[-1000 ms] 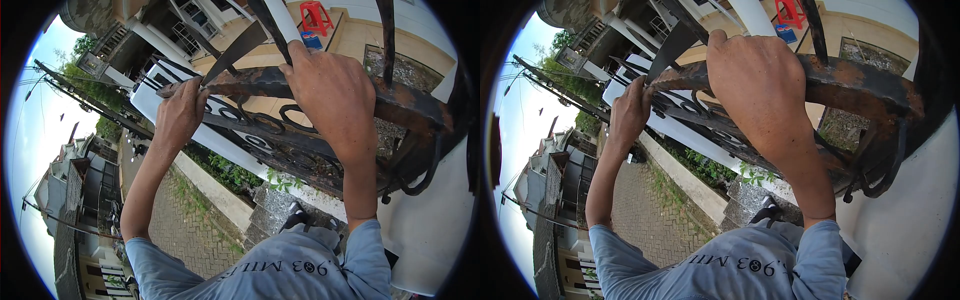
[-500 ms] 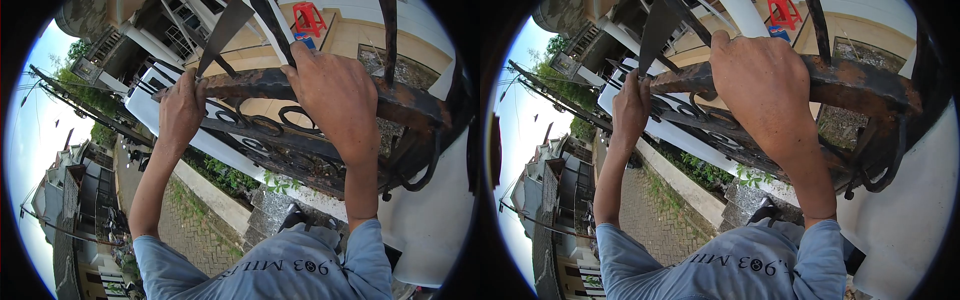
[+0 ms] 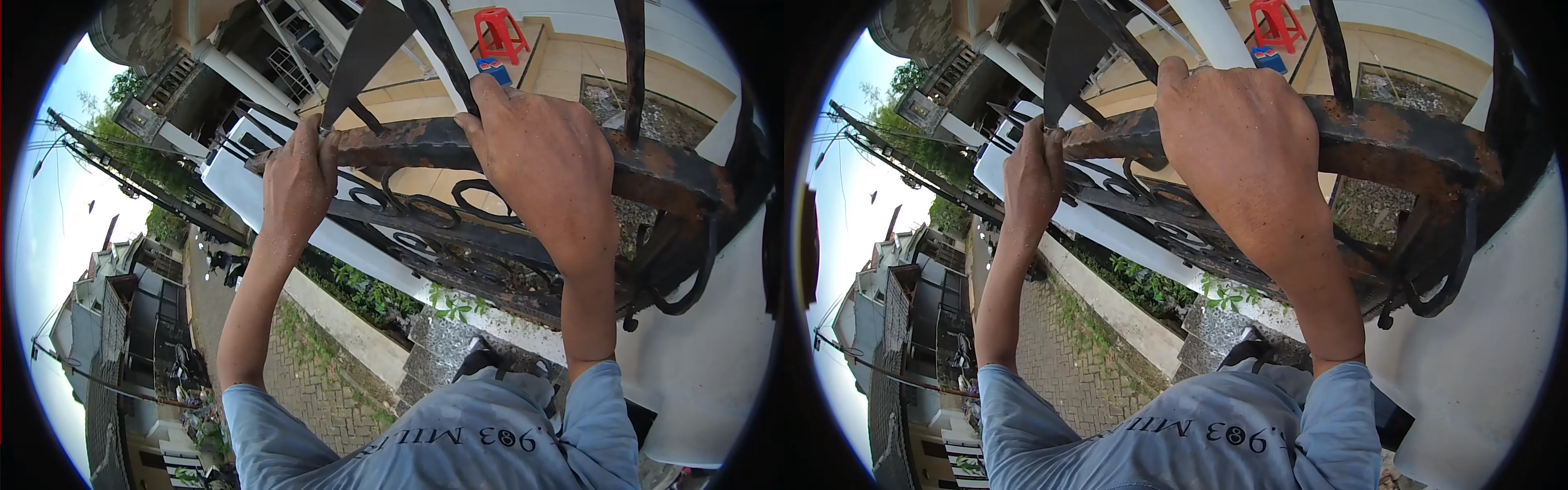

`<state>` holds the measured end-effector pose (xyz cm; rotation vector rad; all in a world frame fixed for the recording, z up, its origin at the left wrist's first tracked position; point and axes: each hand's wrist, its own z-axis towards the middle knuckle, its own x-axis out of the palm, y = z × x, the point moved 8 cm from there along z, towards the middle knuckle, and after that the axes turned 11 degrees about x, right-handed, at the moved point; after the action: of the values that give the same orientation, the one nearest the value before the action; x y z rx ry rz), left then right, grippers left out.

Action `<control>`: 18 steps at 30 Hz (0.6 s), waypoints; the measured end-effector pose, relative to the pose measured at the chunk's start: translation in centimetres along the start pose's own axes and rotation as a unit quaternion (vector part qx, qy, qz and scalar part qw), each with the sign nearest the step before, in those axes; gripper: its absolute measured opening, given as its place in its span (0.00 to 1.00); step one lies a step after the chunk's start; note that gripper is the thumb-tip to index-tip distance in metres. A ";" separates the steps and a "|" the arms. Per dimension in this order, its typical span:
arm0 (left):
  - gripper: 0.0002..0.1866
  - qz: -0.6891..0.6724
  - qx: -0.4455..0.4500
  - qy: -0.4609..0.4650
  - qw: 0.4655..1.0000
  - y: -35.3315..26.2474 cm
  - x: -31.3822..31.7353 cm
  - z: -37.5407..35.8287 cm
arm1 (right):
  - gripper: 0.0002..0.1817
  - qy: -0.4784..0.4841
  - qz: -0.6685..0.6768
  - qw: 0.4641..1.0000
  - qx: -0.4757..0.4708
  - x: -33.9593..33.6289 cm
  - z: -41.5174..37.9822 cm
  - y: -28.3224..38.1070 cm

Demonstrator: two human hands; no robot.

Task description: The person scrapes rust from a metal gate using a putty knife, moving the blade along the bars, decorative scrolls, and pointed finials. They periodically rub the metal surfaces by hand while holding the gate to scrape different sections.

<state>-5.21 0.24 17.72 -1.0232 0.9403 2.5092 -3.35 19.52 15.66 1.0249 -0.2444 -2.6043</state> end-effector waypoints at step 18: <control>0.12 0.040 -0.003 0.024 0.999 1.0 -0.8 0.0 | 0.13 -0.021 -0.007 1.000 -0.005 0.0 -0.2 -0.1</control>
<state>-5.12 -0.50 18.73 -1.0732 1.0072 2.5638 -3.25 19.61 15.48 0.9732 -0.2345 -2.6396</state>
